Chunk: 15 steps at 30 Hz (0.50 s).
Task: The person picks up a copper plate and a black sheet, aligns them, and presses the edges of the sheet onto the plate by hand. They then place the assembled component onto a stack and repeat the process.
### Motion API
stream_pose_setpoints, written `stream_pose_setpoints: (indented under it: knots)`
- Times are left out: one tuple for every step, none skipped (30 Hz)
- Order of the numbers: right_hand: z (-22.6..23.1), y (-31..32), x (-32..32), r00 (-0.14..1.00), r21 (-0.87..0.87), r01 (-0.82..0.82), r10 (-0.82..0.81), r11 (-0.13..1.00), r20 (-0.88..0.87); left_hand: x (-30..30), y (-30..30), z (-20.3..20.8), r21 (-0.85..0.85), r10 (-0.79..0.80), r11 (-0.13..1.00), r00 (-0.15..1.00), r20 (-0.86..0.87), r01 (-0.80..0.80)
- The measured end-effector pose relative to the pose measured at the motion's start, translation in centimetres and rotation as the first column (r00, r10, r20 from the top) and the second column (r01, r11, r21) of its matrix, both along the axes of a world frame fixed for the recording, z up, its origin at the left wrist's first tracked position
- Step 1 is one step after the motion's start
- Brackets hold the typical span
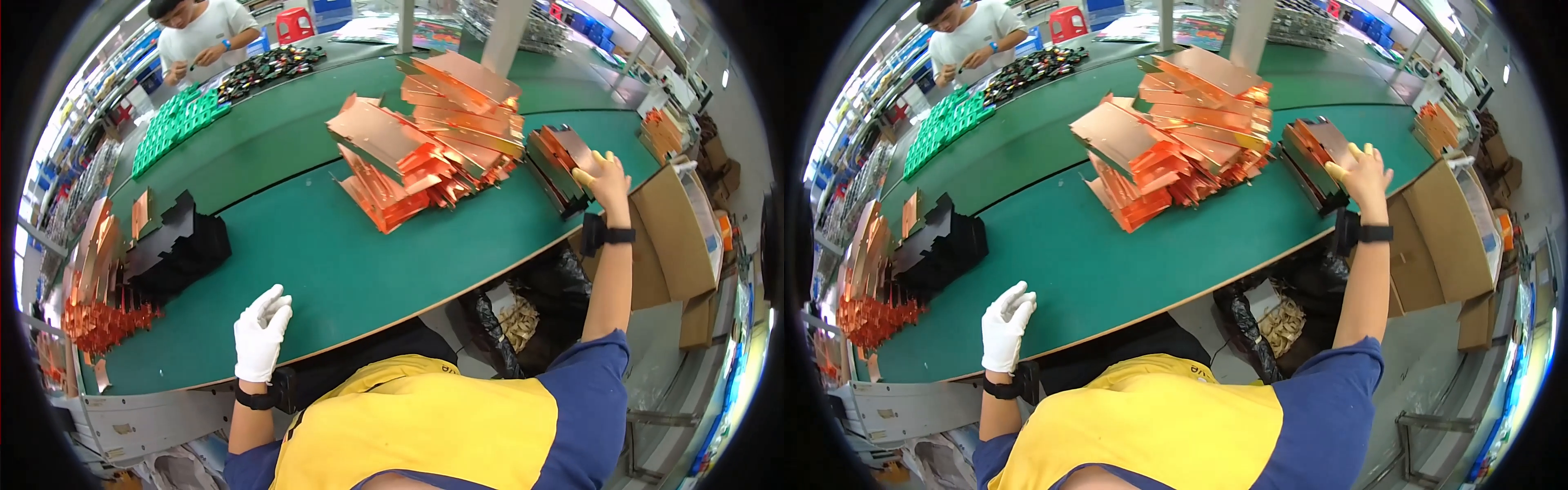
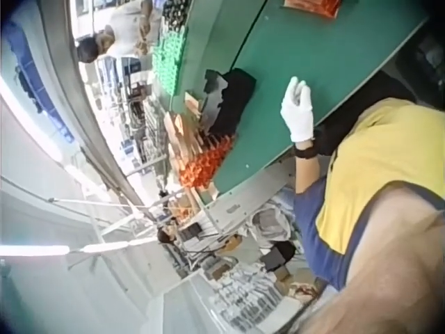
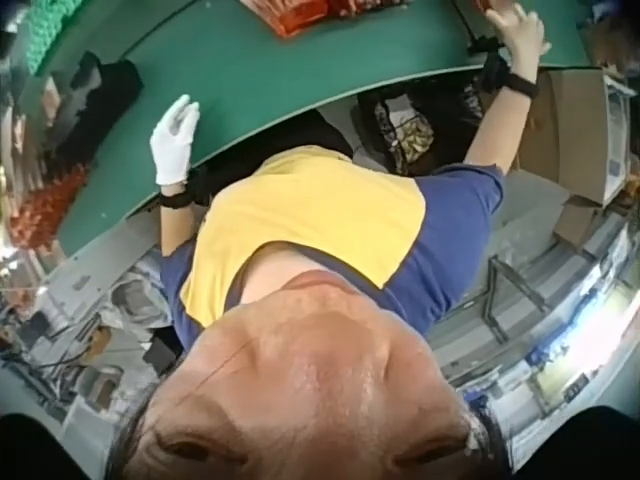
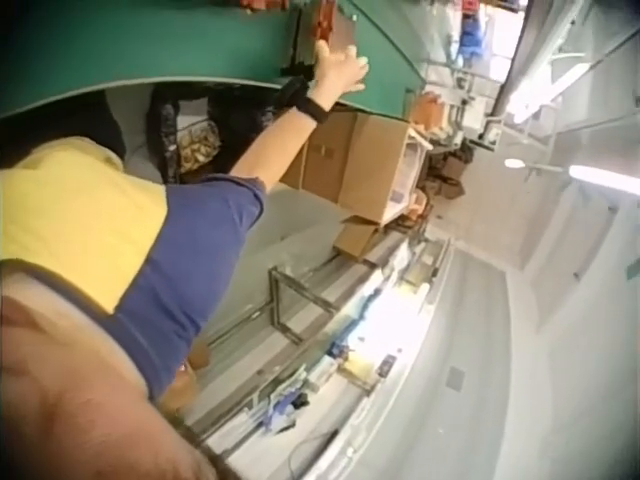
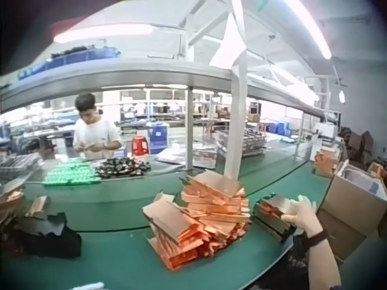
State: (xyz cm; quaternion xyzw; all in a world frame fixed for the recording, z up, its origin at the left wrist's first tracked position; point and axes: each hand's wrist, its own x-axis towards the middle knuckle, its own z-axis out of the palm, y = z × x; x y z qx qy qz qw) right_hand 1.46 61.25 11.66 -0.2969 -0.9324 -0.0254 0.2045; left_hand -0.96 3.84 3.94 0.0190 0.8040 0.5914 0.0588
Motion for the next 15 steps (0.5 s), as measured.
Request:
stream_pose_setpoints:
  knots:
    - [1.0,-1.9,0.2,0.999,0.166,0.017,-0.011,0.986,-0.042,0.4,-0.6,-0.7,0.004,0.021,1.000,1.000,-0.005,-0.021]
    - [2.0,-3.4,0.3,0.966,0.158,-0.145,0.174,0.977,-0.191,0.9,-1.2,-1.6,-0.054,0.053,0.997,0.997,-0.055,-0.056]
    - [3.5,-5.0,0.7,0.881,0.175,-0.295,0.338,0.939,-0.331,1.3,-1.6,-2.4,-0.109,0.073,0.990,0.992,-0.105,-0.084]
    - [5.7,-9.6,0.0,0.837,-0.017,-0.417,0.377,0.909,-0.396,1.7,-2.2,-3.0,-0.173,0.105,0.976,0.983,-0.149,-0.131]
    - [8.3,-15.7,-1.4,0.792,-0.203,-0.537,0.406,0.818,-0.456,2.1,-2.9,-3.4,-0.175,0.145,0.970,0.979,-0.140,-0.169]
    - [10.7,-20.4,-2.7,0.731,-0.157,-0.656,0.568,0.739,-0.379,2.3,-3.4,-3.5,-0.193,0.158,0.961,0.968,-0.193,-0.196]
    - [12.1,-24.5,-4.9,0.638,-0.124,-0.764,0.713,0.633,-0.292,2.4,-3.9,-3.5,-0.212,0.173,0.951,0.955,-0.243,-0.227]
    - [12.4,-27.5,-8.6,0.479,-0.074,-0.877,0.854,0.474,-0.204,2.4,-4.2,-3.7,-0.221,0.182,0.942,0.938,-0.295,-0.252]
    - [12.9,-30.3,-12.8,0.299,-0.045,-0.954,0.948,0.295,-0.112,2.5,-4.4,-3.4,-0.216,0.201,0.939,0.937,-0.287,-0.268]
    - [13.1,-34.6,-16.8,0.290,-0.194,-0.939,0.957,0.285,0.002,2.6,-4.6,-3.4,-0.228,0.217,0.931,0.934,-0.283,-0.286]
    - [12.9,-37.5,-20.0,0.378,-0.347,-0.858,0.923,0.379,0.075,2.1,-4.6,-2.9,-0.237,0.208,0.930,0.934,-0.292,-0.281]
    - [11.5,-39.7,-24.0,0.470,-0.409,-0.784,0.877,0.468,0.102,1.8,-4.9,-2.8,-0.245,0.201,0.929,0.933,-0.298,-0.279]
    - [8.3,-41.1,-28.7,0.605,-0.258,-0.760,0.794,0.597,0.058,1.7,-5.4,-2.9,-0.242,0.206,0.928,0.931,-0.302,-0.284]
    - [4.7,-41.6,-32.4,0.722,-0.103,-0.689,0.692,0.717,-0.012,1.8,-6.1,-3.3,-0.295,0.155,0.919,0.926,-0.344,-0.263]
    - [1.7,-43.2,-33.6,0.760,-0.139,-0.650,0.641,0.747,-0.112,2.3,-7.2,-3.6,-0.352,0.127,0.896,0.916,-0.381,-0.271]
